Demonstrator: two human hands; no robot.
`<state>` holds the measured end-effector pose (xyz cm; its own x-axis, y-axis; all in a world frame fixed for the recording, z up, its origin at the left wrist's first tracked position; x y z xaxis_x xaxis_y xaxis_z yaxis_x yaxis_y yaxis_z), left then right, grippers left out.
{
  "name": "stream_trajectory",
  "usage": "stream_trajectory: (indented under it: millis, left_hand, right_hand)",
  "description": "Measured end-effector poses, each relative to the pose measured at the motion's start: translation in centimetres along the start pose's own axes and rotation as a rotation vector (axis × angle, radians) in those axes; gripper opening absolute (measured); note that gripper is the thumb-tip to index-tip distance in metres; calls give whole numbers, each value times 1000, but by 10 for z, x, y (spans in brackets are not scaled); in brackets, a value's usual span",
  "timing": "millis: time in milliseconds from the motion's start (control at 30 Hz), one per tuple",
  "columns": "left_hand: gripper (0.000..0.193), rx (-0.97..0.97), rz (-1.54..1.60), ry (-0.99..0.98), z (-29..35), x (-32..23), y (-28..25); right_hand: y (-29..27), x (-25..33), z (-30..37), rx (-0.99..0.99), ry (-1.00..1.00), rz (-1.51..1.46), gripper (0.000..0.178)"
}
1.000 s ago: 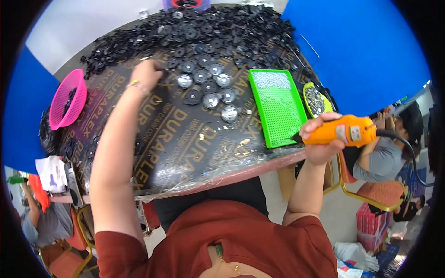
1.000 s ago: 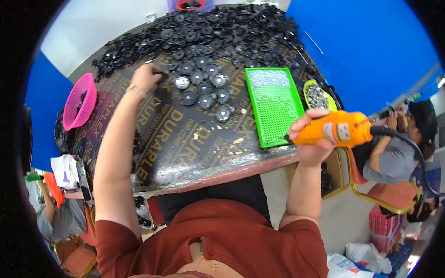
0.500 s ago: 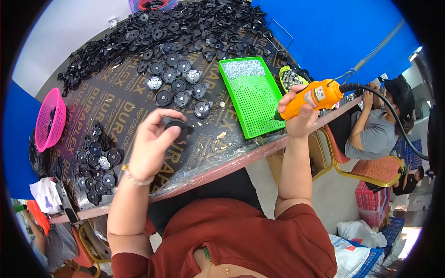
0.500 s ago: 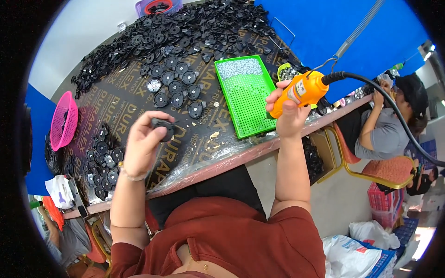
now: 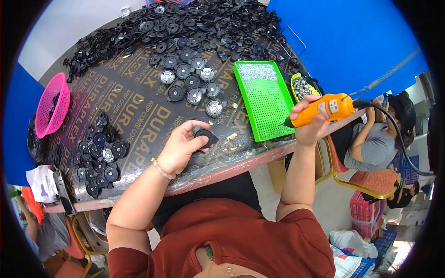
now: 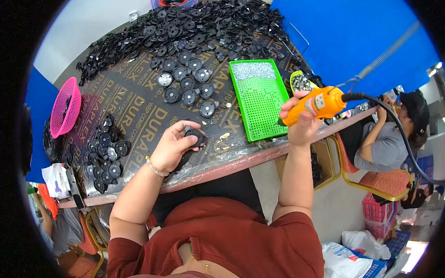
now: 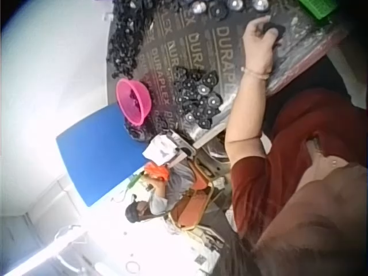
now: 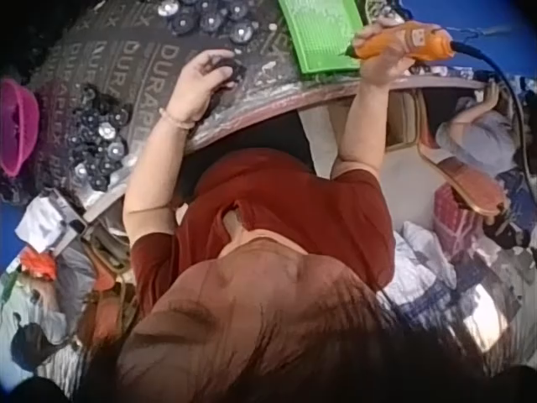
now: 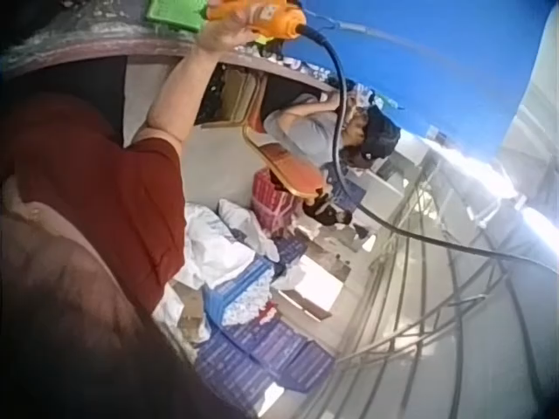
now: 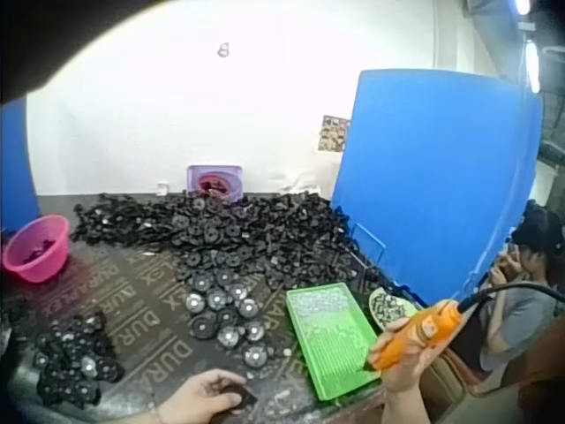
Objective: The person assembles small black plastic circular components using an electric screwdriver at a factory workbench.
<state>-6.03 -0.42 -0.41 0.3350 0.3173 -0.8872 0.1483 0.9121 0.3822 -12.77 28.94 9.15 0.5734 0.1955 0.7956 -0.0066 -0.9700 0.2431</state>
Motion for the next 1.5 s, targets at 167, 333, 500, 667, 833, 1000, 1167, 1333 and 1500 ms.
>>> stream_trajectory:
  millis: [167, 333, 500, 667, 833, 1000, 1167, 1333, 1500]
  left_hand:
    - [29, 37, 6, 8, -1, 3, 8]
    - [27, 89, -39, -45, -2, 10, 14]
    - [28, 109, -71, -47, -2, 11, 14]
    - [26, 73, -96, -34, -3, 11, 15]
    - [24, 69, -74, -27, -4, 15, 14]
    - [20, 44, -223, 23, -3, 9, 14]
    - [19, 66, -210, 6, -4, 10, 17]
    - [25, 126, -165, 14, -5, 21, 17]
    - [25, 25, -94, 72, -1, 13, 7]
  right_hand:
    - [8, 31, 10, 0, -55, -114, 83]
    - [80, 58, 31, 316, -189, -448, 87]
    - [134, 26, 50, 476, -152, -481, 84]
    - [146, 7, 56, 432, -3, -453, 85]
    - [151, 2, 58, 460, 41, -424, 80]
    - [156, 0, 64, 508, 76, -324, 73]
    - [151, -3, 63, 493, 44, -369, 76]
    - [126, 4, 48, 436, 58, -493, 89]
    - [43, 14, 7, 90, -46, -12, 81]
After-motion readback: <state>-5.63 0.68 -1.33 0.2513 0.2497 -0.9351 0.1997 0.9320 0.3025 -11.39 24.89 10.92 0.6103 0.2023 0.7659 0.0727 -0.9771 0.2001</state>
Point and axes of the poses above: each hand's wrist, its own z-axis away from the middle knuckle, its own y-axis out of the palm, x = y × z, the point moved 6 cm from there along -z, towards the middle knuckle, and after that the axes turned 2 degrees about -z, right-handed, at the moved point
